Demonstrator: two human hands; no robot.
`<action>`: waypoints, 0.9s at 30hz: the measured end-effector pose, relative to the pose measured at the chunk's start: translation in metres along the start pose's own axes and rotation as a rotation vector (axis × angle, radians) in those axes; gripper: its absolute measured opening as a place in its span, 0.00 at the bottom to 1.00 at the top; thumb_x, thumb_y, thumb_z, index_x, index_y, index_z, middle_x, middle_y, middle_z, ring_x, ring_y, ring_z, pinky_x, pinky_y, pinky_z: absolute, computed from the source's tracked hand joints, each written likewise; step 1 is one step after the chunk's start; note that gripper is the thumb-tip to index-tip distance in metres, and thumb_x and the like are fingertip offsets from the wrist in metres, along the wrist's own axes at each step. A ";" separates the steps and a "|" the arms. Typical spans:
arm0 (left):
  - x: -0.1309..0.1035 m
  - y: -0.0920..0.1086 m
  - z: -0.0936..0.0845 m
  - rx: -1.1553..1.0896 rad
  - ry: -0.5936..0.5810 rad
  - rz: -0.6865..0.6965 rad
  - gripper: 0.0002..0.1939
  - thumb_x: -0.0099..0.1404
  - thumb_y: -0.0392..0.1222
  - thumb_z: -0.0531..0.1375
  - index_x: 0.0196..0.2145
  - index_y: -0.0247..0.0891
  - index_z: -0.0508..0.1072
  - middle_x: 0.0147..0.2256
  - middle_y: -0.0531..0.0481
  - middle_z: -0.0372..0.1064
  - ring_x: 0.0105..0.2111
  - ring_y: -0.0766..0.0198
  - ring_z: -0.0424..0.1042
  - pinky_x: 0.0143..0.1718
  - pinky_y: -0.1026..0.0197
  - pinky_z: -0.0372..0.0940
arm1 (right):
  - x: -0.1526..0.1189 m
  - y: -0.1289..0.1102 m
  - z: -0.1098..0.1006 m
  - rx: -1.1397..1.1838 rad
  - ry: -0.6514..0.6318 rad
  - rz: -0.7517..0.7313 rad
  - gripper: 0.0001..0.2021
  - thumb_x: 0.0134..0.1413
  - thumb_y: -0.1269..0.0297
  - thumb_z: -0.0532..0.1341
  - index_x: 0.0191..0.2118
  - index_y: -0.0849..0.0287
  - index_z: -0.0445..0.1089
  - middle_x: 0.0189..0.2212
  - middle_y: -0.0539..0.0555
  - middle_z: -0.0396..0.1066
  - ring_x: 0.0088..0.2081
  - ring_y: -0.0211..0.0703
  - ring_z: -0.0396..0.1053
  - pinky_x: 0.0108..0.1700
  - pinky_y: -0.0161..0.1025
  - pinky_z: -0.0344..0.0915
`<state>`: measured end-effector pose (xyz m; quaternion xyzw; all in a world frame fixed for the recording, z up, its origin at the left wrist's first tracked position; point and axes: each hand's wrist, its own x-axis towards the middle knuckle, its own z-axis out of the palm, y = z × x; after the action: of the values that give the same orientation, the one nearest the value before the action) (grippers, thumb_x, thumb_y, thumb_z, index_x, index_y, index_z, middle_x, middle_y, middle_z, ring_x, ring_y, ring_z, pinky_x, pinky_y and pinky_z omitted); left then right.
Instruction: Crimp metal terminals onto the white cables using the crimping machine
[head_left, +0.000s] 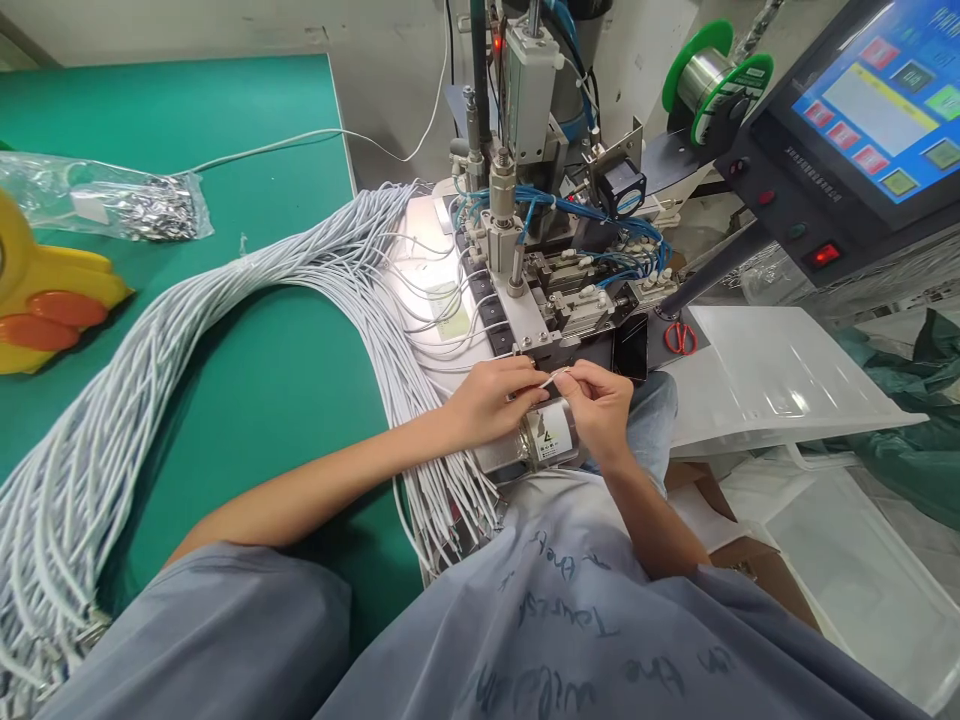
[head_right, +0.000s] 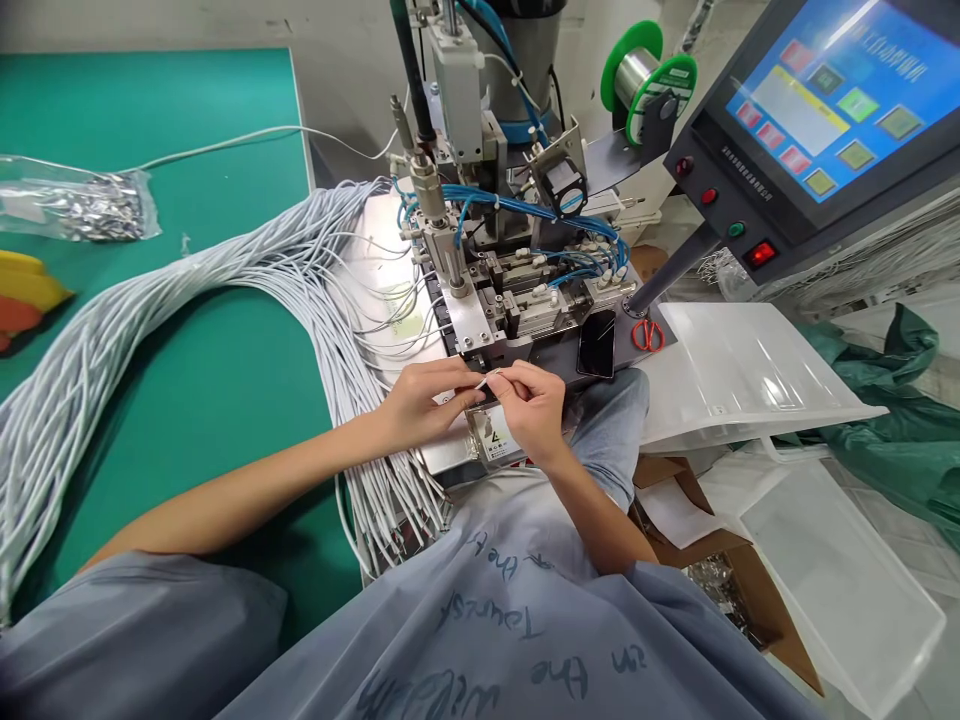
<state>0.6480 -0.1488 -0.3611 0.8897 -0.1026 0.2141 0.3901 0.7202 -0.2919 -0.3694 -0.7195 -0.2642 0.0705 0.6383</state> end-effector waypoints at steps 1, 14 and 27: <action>0.000 0.001 0.000 -0.032 0.013 -0.040 0.10 0.65 0.39 0.55 0.32 0.34 0.75 0.24 0.50 0.67 0.24 0.70 0.65 0.26 0.68 0.61 | -0.001 0.001 0.004 0.020 0.032 0.010 0.09 0.49 0.62 0.61 0.22 0.59 0.72 0.16 0.46 0.51 0.20 0.33 0.50 0.23 0.35 0.49; 0.003 0.007 -0.003 -0.296 -0.036 -0.205 0.15 0.64 0.44 0.56 0.26 0.33 0.73 0.20 0.52 0.65 0.21 0.71 0.64 0.23 0.68 0.60 | 0.001 0.005 -0.004 0.011 -0.057 -0.037 0.09 0.50 0.60 0.61 0.26 0.58 0.75 0.18 0.48 0.61 0.22 0.35 0.56 0.25 0.36 0.55; 0.000 -0.003 -0.003 0.071 -0.098 0.040 0.14 0.67 0.36 0.48 0.34 0.32 0.73 0.24 0.50 0.66 0.23 0.69 0.64 0.24 0.68 0.59 | 0.013 -0.002 -0.017 -0.120 -0.220 -0.122 0.08 0.51 0.65 0.61 0.24 0.59 0.74 0.15 0.45 0.51 0.19 0.32 0.50 0.24 0.34 0.52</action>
<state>0.6487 -0.1444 -0.3614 0.9101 -0.1318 0.1818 0.3483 0.7376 -0.3006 -0.3617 -0.7269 -0.3796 0.0944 0.5645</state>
